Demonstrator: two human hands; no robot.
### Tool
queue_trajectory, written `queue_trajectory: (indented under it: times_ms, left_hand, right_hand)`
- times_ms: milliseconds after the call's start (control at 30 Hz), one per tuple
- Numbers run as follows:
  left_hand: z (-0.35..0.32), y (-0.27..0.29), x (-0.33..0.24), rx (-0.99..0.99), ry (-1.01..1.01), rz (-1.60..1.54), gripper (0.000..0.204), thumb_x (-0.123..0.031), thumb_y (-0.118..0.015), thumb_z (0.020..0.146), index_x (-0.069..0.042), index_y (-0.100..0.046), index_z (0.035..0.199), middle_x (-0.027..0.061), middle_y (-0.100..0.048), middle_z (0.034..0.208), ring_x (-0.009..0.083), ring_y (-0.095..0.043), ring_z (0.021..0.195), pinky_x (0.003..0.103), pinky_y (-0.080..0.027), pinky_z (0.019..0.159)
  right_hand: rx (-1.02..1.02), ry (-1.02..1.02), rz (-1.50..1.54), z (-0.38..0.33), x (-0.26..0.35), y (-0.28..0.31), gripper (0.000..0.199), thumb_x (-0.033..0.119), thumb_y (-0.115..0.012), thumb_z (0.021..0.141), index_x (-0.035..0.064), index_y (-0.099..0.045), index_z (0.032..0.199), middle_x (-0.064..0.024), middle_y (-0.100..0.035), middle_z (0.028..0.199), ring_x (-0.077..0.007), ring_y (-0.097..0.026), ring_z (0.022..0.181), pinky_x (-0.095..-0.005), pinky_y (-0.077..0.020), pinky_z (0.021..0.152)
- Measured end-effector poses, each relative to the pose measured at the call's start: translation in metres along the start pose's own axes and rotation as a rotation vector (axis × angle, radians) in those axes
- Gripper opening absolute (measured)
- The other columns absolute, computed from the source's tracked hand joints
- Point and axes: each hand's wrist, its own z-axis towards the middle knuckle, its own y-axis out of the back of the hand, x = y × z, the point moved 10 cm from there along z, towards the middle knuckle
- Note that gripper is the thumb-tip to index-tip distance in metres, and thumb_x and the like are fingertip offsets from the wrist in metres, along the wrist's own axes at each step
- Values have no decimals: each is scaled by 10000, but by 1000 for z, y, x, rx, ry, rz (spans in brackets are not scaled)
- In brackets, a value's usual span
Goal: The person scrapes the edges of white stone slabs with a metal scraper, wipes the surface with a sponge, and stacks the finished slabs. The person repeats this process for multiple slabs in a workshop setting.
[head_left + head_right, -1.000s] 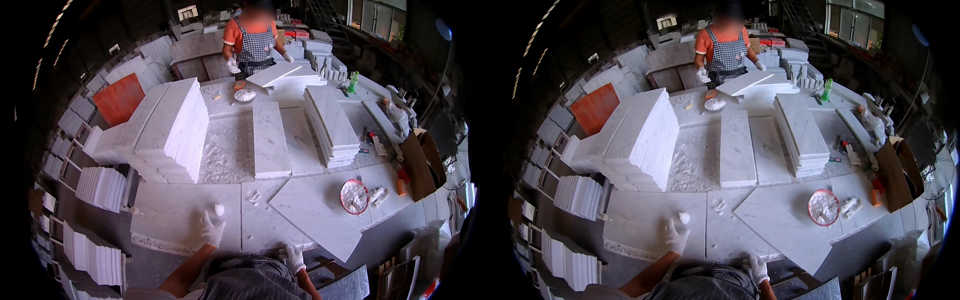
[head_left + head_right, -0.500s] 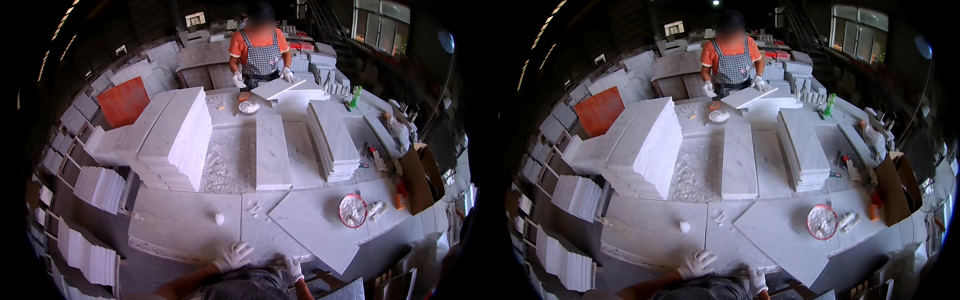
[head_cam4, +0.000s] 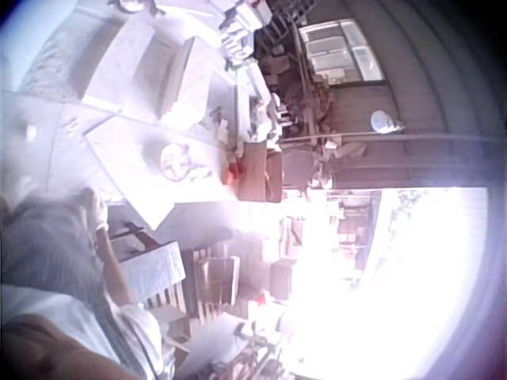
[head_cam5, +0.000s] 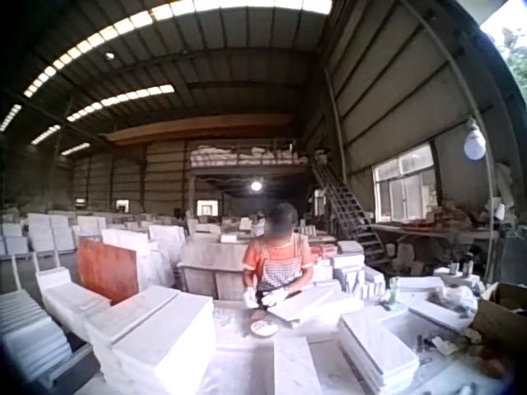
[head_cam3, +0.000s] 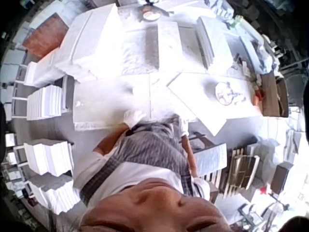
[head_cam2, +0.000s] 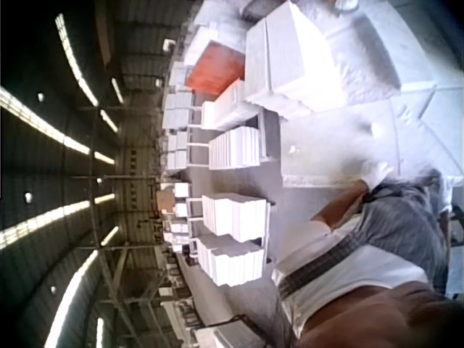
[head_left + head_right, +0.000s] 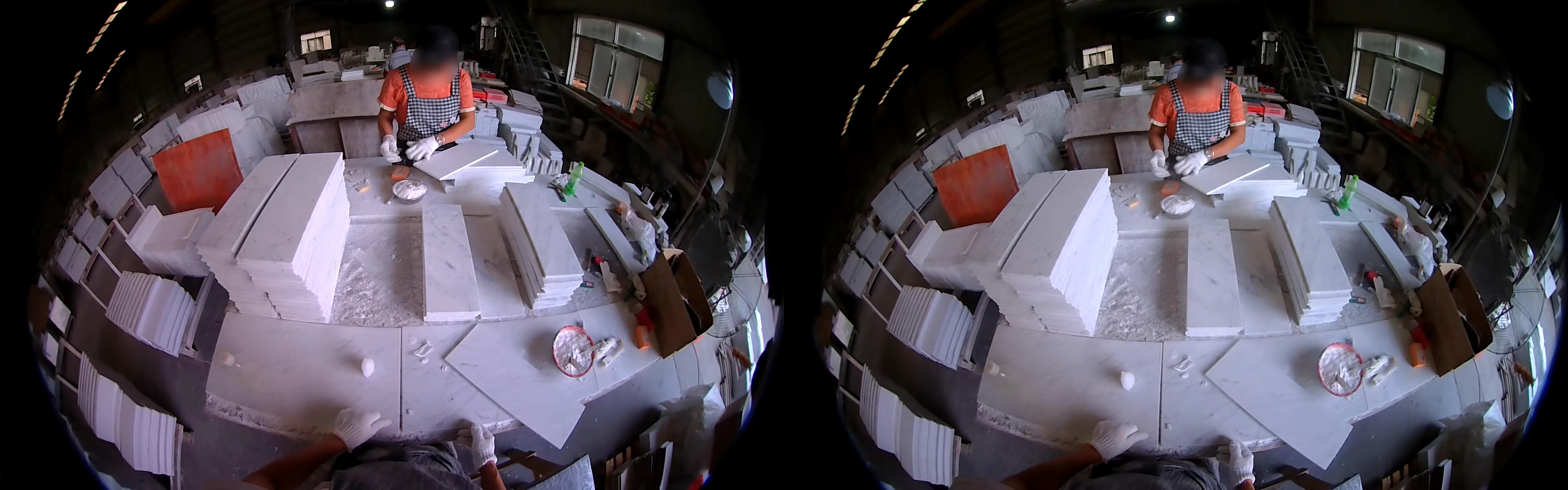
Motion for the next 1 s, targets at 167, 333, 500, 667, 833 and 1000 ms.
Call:
queue_trajectory:
  times_ms: [167, 333, 500, 667, 833, 1000]
  left_hand:
    - [-11, 13, -10, -171, -124, -296, 279, -369, -534, 943, -145, -682, 1021, 121, -680, 802, 332, -658, 749, 451, -517, 682]
    - [-23, 7, -23, -244, -233, -306, 255, -231, -561, 924, -171, -637, 1160, 110, -681, 820, 329, -651, 716, 463, -514, 647]
    - [-24, 4, -29, -127, -207, -339, 238, -259, -552, 937, -163, -667, 1122, 130, -697, 880, 331, -674, 787, 451, -527, 677]
    - [-20, -25, -31, -21, -198, -528, 257, -317, -536, 961, -160, -670, 1115, 145, -701, 992, 327, -684, 889, 418, -536, 763]
    - [-12, -37, -56, 76, -291, -424, 220, -316, -575, 946, -158, -676, 1060, 115, -711, 915, 330, -686, 808, 429, -540, 683]
    - [6, -28, -95, -74, -440, -436, 215, -298, -581, 942, -139, -671, 1057, 132, -695, 821, 342, -667, 715, 442, -518, 615]
  right_hand:
    - [-57, -39, -77, -2, -2, -8, 370, 279, -504, 999, -26, -631, 1167, -162, -698, 957, -251, -698, 790, -353, -599, 696]
    - [-42, 62, -280, -26, 4, -25, 366, 267, -506, 997, -26, -628, 1179, -122, -701, 950, -189, -683, 819, -326, -573, 724]
    - [-78, 20, -311, -59, -12, -35, 383, 286, -507, 1004, -23, -620, 1200, -94, -708, 931, -165, -669, 787, -306, -535, 732]
    - [-113, 18, -344, -69, -36, -19, 390, 299, -502, 1008, -9, -613, 1219, -98, -707, 950, -167, -664, 800, -302, -528, 738]
    - [-154, 14, -400, -85, -30, -7, 378, 303, -507, 1004, -12, -631, 1172, -92, -709, 925, -156, -656, 800, -302, -528, 748]
    - [-240, 22, -234, -90, -23, 24, 360, 260, -501, 1005, -35, -624, 1171, -93, -704, 913, -137, -649, 788, -283, -529, 732]
